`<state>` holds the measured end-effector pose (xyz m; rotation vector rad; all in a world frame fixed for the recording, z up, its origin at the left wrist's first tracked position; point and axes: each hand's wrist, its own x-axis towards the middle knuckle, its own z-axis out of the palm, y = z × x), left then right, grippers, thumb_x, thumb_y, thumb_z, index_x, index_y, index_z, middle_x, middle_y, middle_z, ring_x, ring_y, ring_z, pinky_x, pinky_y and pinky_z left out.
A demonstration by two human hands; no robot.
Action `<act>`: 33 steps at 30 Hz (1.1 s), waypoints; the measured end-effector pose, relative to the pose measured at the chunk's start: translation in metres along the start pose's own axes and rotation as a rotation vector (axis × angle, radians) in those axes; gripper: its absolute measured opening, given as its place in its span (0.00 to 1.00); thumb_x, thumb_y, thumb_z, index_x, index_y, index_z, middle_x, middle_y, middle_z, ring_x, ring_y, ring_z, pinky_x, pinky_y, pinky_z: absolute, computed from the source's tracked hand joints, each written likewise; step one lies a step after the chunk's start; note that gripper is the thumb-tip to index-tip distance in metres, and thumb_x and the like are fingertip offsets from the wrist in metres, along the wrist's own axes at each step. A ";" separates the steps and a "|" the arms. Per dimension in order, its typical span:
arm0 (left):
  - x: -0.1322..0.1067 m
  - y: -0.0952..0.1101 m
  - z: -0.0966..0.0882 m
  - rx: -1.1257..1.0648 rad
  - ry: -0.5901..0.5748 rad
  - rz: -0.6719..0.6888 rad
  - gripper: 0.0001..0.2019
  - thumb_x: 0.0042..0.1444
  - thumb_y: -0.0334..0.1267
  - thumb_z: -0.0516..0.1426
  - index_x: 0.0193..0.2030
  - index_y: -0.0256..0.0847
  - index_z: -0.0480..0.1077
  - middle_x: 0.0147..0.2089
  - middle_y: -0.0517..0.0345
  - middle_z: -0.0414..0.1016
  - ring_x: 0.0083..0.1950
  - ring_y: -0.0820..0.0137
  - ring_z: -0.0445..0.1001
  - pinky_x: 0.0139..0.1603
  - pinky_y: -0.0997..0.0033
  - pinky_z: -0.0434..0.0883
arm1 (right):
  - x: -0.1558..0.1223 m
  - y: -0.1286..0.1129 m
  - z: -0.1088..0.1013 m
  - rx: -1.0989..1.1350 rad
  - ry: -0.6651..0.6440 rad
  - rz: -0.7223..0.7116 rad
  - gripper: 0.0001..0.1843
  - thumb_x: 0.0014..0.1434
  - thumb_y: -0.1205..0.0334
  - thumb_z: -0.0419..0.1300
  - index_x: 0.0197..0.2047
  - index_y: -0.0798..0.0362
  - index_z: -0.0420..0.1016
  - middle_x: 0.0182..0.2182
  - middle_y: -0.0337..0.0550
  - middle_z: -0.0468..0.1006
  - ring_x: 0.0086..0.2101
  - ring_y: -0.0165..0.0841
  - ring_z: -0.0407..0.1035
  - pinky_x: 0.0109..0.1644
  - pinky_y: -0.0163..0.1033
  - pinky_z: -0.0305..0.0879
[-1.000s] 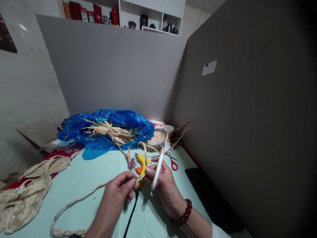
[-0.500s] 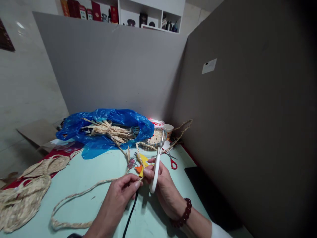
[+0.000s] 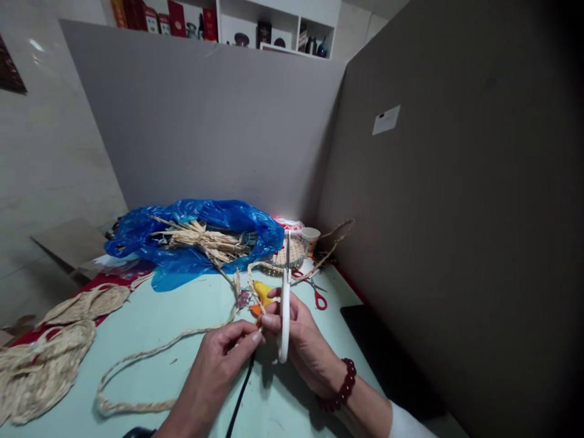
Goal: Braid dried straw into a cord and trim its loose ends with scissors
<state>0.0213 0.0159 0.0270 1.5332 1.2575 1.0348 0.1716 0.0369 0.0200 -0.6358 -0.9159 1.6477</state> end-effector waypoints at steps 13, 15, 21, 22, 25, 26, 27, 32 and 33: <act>-0.002 -0.001 0.005 0.107 0.052 0.031 0.13 0.55 0.45 0.55 0.26 0.40 0.73 0.29 0.57 0.70 0.31 0.66 0.65 0.35 0.68 0.59 | -0.002 0.006 0.006 -0.190 0.274 -0.146 0.29 0.41 0.64 0.74 0.40 0.52 0.61 0.24 0.29 0.72 0.25 0.25 0.67 0.31 0.31 0.65; -0.002 -0.002 0.005 0.087 0.034 0.015 0.14 0.56 0.46 0.54 0.26 0.40 0.71 0.26 0.61 0.66 0.27 0.69 0.61 0.30 0.70 0.57 | -0.002 0.006 0.006 -0.151 0.227 -0.128 0.28 0.42 0.65 0.74 0.42 0.52 0.61 0.25 0.29 0.72 0.24 0.25 0.67 0.30 0.31 0.65; -0.003 -0.006 0.008 -0.007 -0.053 -0.034 0.14 0.60 0.46 0.50 0.27 0.42 0.65 0.22 0.68 0.54 0.22 0.73 0.51 0.22 0.73 0.50 | 0.000 0.005 -0.001 -0.029 0.043 0.002 0.24 0.51 0.62 0.69 0.45 0.53 0.60 0.29 0.36 0.74 0.25 0.27 0.67 0.30 0.33 0.63; -0.003 -0.005 0.009 -0.019 -0.059 -0.034 0.14 0.60 0.46 0.50 0.28 0.42 0.65 0.23 0.68 0.53 0.23 0.73 0.51 0.22 0.73 0.51 | 0.001 0.004 -0.002 -0.011 0.023 0.025 0.25 0.51 0.62 0.69 0.46 0.54 0.60 0.30 0.37 0.74 0.25 0.27 0.67 0.30 0.34 0.63; -0.005 -0.003 0.011 -0.038 -0.062 -0.023 0.12 0.61 0.43 0.50 0.28 0.42 0.64 0.24 0.67 0.55 0.24 0.73 0.53 0.24 0.73 0.53 | 0.001 0.001 -0.004 0.012 0.027 0.022 0.28 0.49 0.63 0.70 0.47 0.53 0.59 0.30 0.36 0.73 0.26 0.27 0.67 0.30 0.34 0.64; -0.006 -0.002 0.011 -0.039 -0.055 -0.014 0.12 0.61 0.43 0.50 0.28 0.42 0.65 0.24 0.67 0.56 0.24 0.73 0.53 0.24 0.73 0.53 | 0.001 0.000 -0.004 0.007 0.040 0.004 0.29 0.49 0.64 0.71 0.48 0.52 0.59 0.30 0.35 0.72 0.26 0.28 0.67 0.31 0.34 0.64; -0.007 0.000 0.011 -0.039 -0.046 -0.003 0.11 0.61 0.42 0.50 0.30 0.42 0.66 0.25 0.67 0.57 0.25 0.73 0.54 0.26 0.73 0.54 | 0.001 -0.001 -0.003 -0.005 0.057 -0.016 0.29 0.48 0.64 0.71 0.48 0.52 0.59 0.30 0.34 0.72 0.27 0.27 0.67 0.32 0.34 0.64; -0.009 0.003 0.009 -0.034 -0.003 0.065 0.09 0.61 0.40 0.51 0.37 0.42 0.71 0.29 0.64 0.65 0.32 0.71 0.61 0.35 0.72 0.59 | 0.002 0.001 -0.003 -0.131 0.147 -0.098 0.31 0.46 0.63 0.73 0.47 0.51 0.60 0.29 0.34 0.74 0.29 0.27 0.68 0.33 0.32 0.63; -0.008 0.002 0.010 -0.038 0.000 0.065 0.09 0.61 0.40 0.51 0.36 0.42 0.71 0.28 0.64 0.65 0.31 0.71 0.61 0.34 0.72 0.59 | 0.003 0.002 -0.003 -0.160 0.154 -0.112 0.31 0.45 0.62 0.73 0.47 0.51 0.60 0.30 0.34 0.74 0.29 0.28 0.68 0.34 0.33 0.63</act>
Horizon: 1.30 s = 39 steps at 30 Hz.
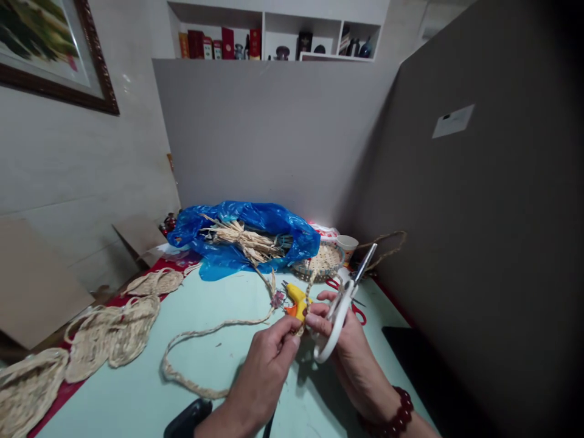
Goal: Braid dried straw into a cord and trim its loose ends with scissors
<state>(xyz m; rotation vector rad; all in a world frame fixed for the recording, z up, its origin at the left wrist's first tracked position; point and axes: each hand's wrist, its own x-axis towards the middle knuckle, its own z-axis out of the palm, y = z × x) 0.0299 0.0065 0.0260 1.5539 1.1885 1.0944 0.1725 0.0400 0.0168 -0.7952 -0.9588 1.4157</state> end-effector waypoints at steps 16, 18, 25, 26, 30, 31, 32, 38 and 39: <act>0.005 -0.001 0.000 0.032 0.128 -0.011 0.12 0.60 0.40 0.52 0.26 0.41 0.66 0.22 0.66 0.60 0.25 0.72 0.57 0.27 0.73 0.55 | 0.007 0.011 -0.004 -0.173 -0.018 -0.008 0.33 0.41 0.55 0.75 0.44 0.52 0.62 0.29 0.41 0.80 0.29 0.34 0.73 0.34 0.37 0.67; 0.005 -0.003 0.000 0.020 0.125 -0.023 0.12 0.60 0.43 0.52 0.29 0.41 0.68 0.22 0.67 0.60 0.24 0.73 0.56 0.26 0.73 0.54 | 0.007 0.011 -0.002 -0.219 0.001 -0.027 0.31 0.42 0.55 0.74 0.44 0.52 0.62 0.28 0.40 0.80 0.29 0.34 0.73 0.34 0.37 0.67; 0.003 -0.012 0.002 -0.020 0.153 -0.057 0.13 0.57 0.50 0.55 0.33 0.42 0.71 0.21 0.68 0.58 0.23 0.72 0.53 0.23 0.74 0.51 | -0.001 0.010 0.005 -0.469 0.052 -0.229 0.14 0.49 0.65 0.65 0.34 0.50 0.62 0.25 0.34 0.72 0.27 0.31 0.67 0.31 0.34 0.63; 0.003 -0.013 0.003 -0.024 0.163 -0.059 0.13 0.56 0.50 0.56 0.33 0.42 0.71 0.21 0.67 0.59 0.23 0.72 0.53 0.23 0.74 0.52 | -0.003 0.008 0.006 -0.519 0.045 -0.256 0.12 0.50 0.66 0.63 0.34 0.50 0.62 0.25 0.34 0.71 0.26 0.30 0.65 0.30 0.34 0.62; 0.002 -0.014 0.004 -0.071 0.206 -0.082 0.15 0.53 0.53 0.59 0.32 0.42 0.71 0.19 0.67 0.59 0.22 0.72 0.53 0.23 0.74 0.50 | -0.009 0.001 0.008 -0.675 0.011 -0.347 0.11 0.52 0.67 0.59 0.38 0.49 0.63 0.26 0.33 0.70 0.25 0.30 0.64 0.30 0.33 0.59; 0.001 -0.013 0.004 -0.101 0.212 -0.089 0.15 0.51 0.53 0.60 0.30 0.42 0.71 0.18 0.67 0.59 0.22 0.73 0.53 0.23 0.75 0.50 | -0.011 -0.001 0.008 -0.698 -0.002 -0.353 0.12 0.51 0.68 0.60 0.38 0.49 0.63 0.26 0.33 0.70 0.26 0.30 0.64 0.30 0.33 0.59; 0.001 -0.012 0.004 -0.136 0.211 -0.099 0.15 0.50 0.53 0.61 0.28 0.42 0.71 0.18 0.67 0.59 0.22 0.73 0.53 0.23 0.75 0.50 | -0.012 -0.002 0.008 -0.711 -0.014 -0.351 0.13 0.51 0.68 0.60 0.39 0.49 0.62 0.27 0.34 0.70 0.26 0.30 0.64 0.30 0.33 0.59; 0.009 -0.006 -0.010 -0.338 0.191 -0.185 0.15 0.51 0.51 0.62 0.30 0.40 0.70 0.20 0.69 0.61 0.19 0.80 0.49 0.19 0.81 0.48 | -0.009 -0.019 0.003 -0.749 -0.107 -0.353 0.11 0.54 0.67 0.58 0.41 0.50 0.62 0.28 0.34 0.70 0.26 0.29 0.64 0.32 0.32 0.59; 0.011 -0.005 -0.014 -0.368 0.198 -0.184 0.15 0.50 0.50 0.62 0.31 0.39 0.71 0.20 0.69 0.62 0.18 0.81 0.49 0.18 0.81 0.48 | -0.007 -0.022 0.000 -0.803 -0.139 -0.371 0.10 0.54 0.68 0.57 0.40 0.50 0.62 0.27 0.33 0.69 0.25 0.28 0.62 0.30 0.32 0.57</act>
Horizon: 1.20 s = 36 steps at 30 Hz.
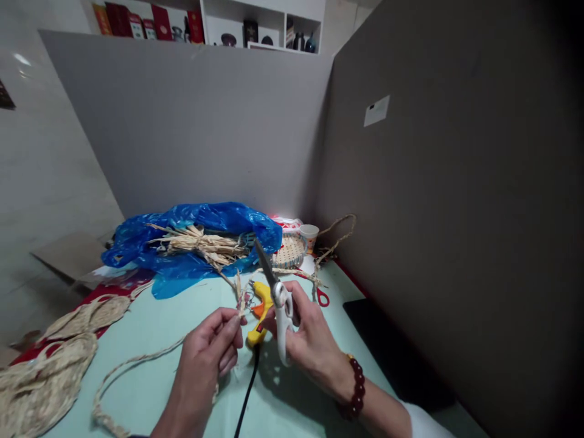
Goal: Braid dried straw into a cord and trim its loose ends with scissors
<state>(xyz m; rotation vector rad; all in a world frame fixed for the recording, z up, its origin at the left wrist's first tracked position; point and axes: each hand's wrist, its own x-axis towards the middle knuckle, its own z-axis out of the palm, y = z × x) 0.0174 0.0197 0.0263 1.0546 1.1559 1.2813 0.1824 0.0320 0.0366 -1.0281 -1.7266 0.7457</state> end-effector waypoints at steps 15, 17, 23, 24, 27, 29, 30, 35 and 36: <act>-0.003 0.026 -0.013 -0.152 0.028 0.085 0.09 0.49 0.41 0.64 0.33 0.39 0.74 0.22 0.66 0.64 0.22 0.80 0.54 0.19 0.83 0.53 | 0.011 0.025 -0.028 -0.733 -0.224 -0.354 0.20 0.50 0.62 0.54 0.48 0.53 0.69 0.24 0.39 0.70 0.27 0.34 0.60 0.31 0.38 0.47; -0.003 0.025 -0.013 -0.148 0.011 0.091 0.08 0.50 0.41 0.64 0.33 0.40 0.73 0.20 0.67 0.61 0.21 0.80 0.52 0.18 0.83 0.51 | 0.011 0.027 -0.028 -0.778 -0.224 -0.382 0.26 0.47 0.63 0.53 0.51 0.54 0.69 0.23 0.39 0.68 0.26 0.35 0.58 0.31 0.39 0.46; -0.004 0.024 -0.012 -0.143 0.007 0.118 0.08 0.51 0.41 0.63 0.33 0.40 0.73 0.21 0.67 0.63 0.21 0.80 0.53 0.18 0.84 0.52 | 0.010 0.028 -0.028 -0.843 -0.226 -0.403 0.30 0.44 0.65 0.53 0.53 0.54 0.70 0.22 0.39 0.67 0.25 0.34 0.56 0.29 0.39 0.43; -0.004 0.024 -0.012 -0.141 0.013 0.122 0.07 0.52 0.41 0.63 0.33 0.41 0.73 0.21 0.66 0.63 0.21 0.80 0.54 0.19 0.84 0.52 | 0.010 0.028 -0.028 -0.843 -0.223 -0.403 0.30 0.45 0.65 0.53 0.53 0.53 0.70 0.22 0.39 0.67 0.25 0.34 0.57 0.29 0.39 0.43; -0.005 0.024 -0.013 -0.137 0.023 0.132 0.06 0.53 0.40 0.62 0.34 0.42 0.73 0.22 0.66 0.64 0.22 0.79 0.55 0.19 0.84 0.54 | 0.010 0.029 -0.028 -0.832 -0.214 -0.414 0.29 0.46 0.66 0.54 0.55 0.53 0.69 0.22 0.38 0.68 0.25 0.33 0.57 0.29 0.39 0.43; -0.006 0.023 -0.014 -0.139 0.029 0.139 0.05 0.54 0.40 0.62 0.34 0.42 0.73 0.22 0.66 0.64 0.22 0.79 0.55 0.19 0.84 0.54 | 0.010 0.029 -0.027 -0.828 -0.200 -0.436 0.30 0.46 0.67 0.54 0.55 0.53 0.69 0.22 0.37 0.68 0.25 0.33 0.58 0.29 0.39 0.43; -0.006 0.023 -0.014 -0.141 0.033 0.145 0.05 0.54 0.40 0.62 0.34 0.42 0.73 0.22 0.66 0.63 0.22 0.79 0.54 0.18 0.85 0.54 | 0.009 0.029 -0.027 -0.830 -0.192 -0.446 0.30 0.46 0.68 0.54 0.55 0.53 0.68 0.22 0.37 0.68 0.25 0.33 0.58 0.29 0.39 0.43; -0.009 0.025 -0.014 -0.136 0.049 0.165 0.04 0.55 0.39 0.61 0.33 0.42 0.72 0.22 0.67 0.62 0.22 0.80 0.54 0.18 0.85 0.54 | 0.008 0.029 -0.025 -0.850 -0.181 -0.445 0.30 0.44 0.70 0.53 0.54 0.53 0.68 0.22 0.37 0.68 0.25 0.33 0.58 0.29 0.39 0.44; -0.009 0.026 -0.014 -0.132 0.053 0.166 0.05 0.55 0.39 0.61 0.32 0.41 0.71 0.22 0.67 0.63 0.22 0.80 0.54 0.18 0.85 0.54 | 0.007 0.029 -0.024 -0.849 -0.186 -0.437 0.30 0.44 0.70 0.53 0.53 0.53 0.68 0.22 0.37 0.68 0.25 0.33 0.58 0.29 0.38 0.43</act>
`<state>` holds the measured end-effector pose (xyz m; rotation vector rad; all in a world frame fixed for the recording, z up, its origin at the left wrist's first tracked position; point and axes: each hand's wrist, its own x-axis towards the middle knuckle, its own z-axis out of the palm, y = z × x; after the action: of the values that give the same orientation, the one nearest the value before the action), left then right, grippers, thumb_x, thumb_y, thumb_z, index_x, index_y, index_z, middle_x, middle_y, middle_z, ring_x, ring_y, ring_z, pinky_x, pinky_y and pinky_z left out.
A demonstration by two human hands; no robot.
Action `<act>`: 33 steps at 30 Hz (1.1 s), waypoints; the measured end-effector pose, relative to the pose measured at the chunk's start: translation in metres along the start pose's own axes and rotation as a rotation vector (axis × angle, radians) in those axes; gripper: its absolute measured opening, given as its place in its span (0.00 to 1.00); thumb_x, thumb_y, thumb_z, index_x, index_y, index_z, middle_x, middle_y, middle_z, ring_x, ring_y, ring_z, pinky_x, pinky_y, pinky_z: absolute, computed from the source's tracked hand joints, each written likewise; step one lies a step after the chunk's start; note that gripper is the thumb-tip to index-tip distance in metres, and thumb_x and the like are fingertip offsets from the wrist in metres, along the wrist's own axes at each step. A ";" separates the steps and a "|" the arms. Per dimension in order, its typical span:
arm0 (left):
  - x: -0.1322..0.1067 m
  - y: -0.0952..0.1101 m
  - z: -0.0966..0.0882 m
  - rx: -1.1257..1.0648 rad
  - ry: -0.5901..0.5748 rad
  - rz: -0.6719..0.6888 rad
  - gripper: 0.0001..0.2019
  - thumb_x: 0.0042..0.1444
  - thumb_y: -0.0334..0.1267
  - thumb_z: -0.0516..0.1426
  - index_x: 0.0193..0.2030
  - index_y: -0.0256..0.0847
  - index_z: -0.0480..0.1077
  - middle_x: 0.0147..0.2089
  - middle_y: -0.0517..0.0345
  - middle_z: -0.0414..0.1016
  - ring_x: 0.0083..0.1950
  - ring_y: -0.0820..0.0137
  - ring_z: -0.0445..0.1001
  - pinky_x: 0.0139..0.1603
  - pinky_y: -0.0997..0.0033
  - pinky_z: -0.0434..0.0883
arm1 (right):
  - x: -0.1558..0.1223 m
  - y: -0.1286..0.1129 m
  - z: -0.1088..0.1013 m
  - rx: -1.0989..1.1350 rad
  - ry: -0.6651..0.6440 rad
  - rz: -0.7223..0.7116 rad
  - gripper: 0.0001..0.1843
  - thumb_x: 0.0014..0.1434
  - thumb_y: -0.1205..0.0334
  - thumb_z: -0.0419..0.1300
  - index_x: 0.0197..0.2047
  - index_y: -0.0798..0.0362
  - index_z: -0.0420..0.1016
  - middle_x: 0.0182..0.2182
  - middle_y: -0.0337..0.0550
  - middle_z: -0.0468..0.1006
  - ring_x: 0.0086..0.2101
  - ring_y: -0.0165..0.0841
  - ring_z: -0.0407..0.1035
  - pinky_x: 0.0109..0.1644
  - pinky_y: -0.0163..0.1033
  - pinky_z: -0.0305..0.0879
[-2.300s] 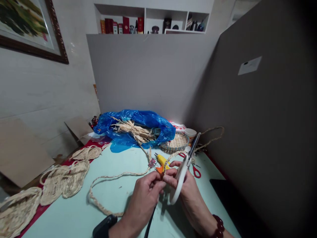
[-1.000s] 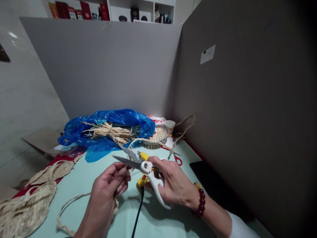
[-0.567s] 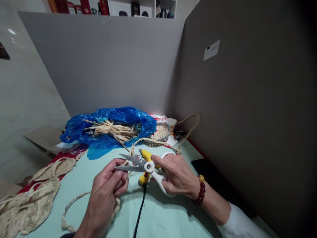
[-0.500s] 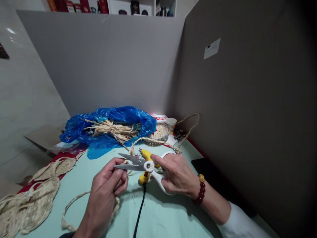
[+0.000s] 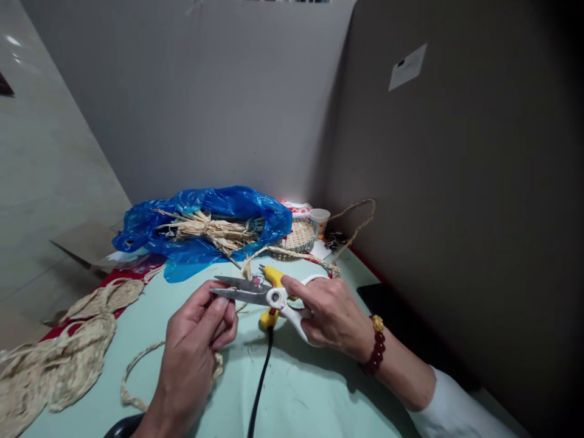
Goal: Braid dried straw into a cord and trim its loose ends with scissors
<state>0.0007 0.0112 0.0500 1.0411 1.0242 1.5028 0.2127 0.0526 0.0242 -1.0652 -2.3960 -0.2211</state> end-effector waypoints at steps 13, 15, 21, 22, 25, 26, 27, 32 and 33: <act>0.003 0.001 0.000 0.017 0.019 -0.028 0.07 0.52 0.38 0.62 0.28 0.39 0.70 0.21 0.67 0.61 0.21 0.80 0.52 0.17 0.84 0.51 | -0.001 -0.006 0.003 0.207 -0.050 0.052 0.21 0.43 0.73 0.52 0.42 0.53 0.70 0.20 0.34 0.65 0.21 0.29 0.53 0.27 0.35 0.44; 0.003 0.002 0.001 0.009 0.018 -0.038 0.07 0.52 0.38 0.62 0.29 0.39 0.71 0.21 0.67 0.59 0.21 0.80 0.51 0.17 0.84 0.50 | 0.000 -0.009 0.003 0.302 -0.066 0.080 0.17 0.47 0.73 0.53 0.42 0.53 0.71 0.19 0.33 0.63 0.20 0.28 0.51 0.26 0.35 0.45; -0.004 0.004 0.005 -0.017 0.018 -0.081 0.09 0.52 0.42 0.64 0.35 0.40 0.73 0.20 0.68 0.58 0.22 0.78 0.51 0.19 0.82 0.52 | 0.009 -0.020 -0.003 0.892 0.081 0.476 0.14 0.54 0.54 0.65 0.39 0.49 0.68 0.21 0.30 0.64 0.21 0.26 0.56 0.25 0.31 0.52; -0.006 0.004 0.005 -0.008 0.006 -0.089 0.09 0.52 0.43 0.63 0.35 0.41 0.73 0.20 0.68 0.57 0.22 0.79 0.50 0.19 0.81 0.53 | 0.011 -0.020 -0.003 0.997 0.098 0.539 0.15 0.55 0.52 0.65 0.39 0.49 0.66 0.21 0.30 0.65 0.20 0.26 0.58 0.24 0.31 0.54; -0.010 0.001 0.005 0.063 -0.041 -0.109 0.10 0.53 0.45 0.63 0.36 0.41 0.73 0.26 0.65 0.63 0.23 0.79 0.51 0.21 0.81 0.53 | 0.014 -0.021 -0.001 1.301 0.097 0.631 0.18 0.54 0.52 0.66 0.40 0.49 0.62 0.22 0.32 0.73 0.20 0.27 0.64 0.24 0.31 0.61; -0.011 -0.001 0.004 0.091 -0.053 -0.123 0.11 0.53 0.45 0.63 0.37 0.42 0.73 0.28 0.65 0.65 0.23 0.80 0.52 0.21 0.80 0.53 | 0.014 -0.022 0.000 1.382 0.100 0.636 0.19 0.53 0.54 0.67 0.40 0.49 0.62 0.25 0.34 0.76 0.22 0.27 0.68 0.26 0.32 0.63; -0.011 -0.003 0.004 0.117 -0.063 -0.137 0.11 0.53 0.46 0.63 0.38 0.42 0.73 0.29 0.64 0.66 0.23 0.79 0.52 0.21 0.80 0.53 | 0.015 -0.025 0.000 1.451 0.109 0.638 0.20 0.51 0.56 0.69 0.40 0.50 0.62 0.28 0.36 0.78 0.24 0.28 0.70 0.28 0.32 0.66; -0.014 -0.009 0.007 0.322 -0.202 -0.187 0.13 0.52 0.50 0.62 0.34 0.42 0.73 0.29 0.63 0.68 0.26 0.76 0.56 0.24 0.80 0.57 | 0.015 -0.041 -0.004 1.719 0.147 0.663 0.23 0.46 0.64 0.73 0.39 0.51 0.64 0.34 0.39 0.81 0.30 0.27 0.74 0.33 0.30 0.68; -0.014 -0.010 0.009 0.371 -0.223 -0.179 0.13 0.52 0.50 0.61 0.31 0.41 0.73 0.27 0.63 0.68 0.27 0.75 0.58 0.25 0.79 0.58 | 0.014 -0.043 -0.005 1.744 0.158 0.668 0.22 0.46 0.64 0.73 0.39 0.52 0.65 0.33 0.38 0.81 0.29 0.26 0.73 0.33 0.29 0.68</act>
<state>0.0133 -0.0008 0.0416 1.3048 1.2264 1.0478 0.1747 0.0306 0.0380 -0.6942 -1.0838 1.5741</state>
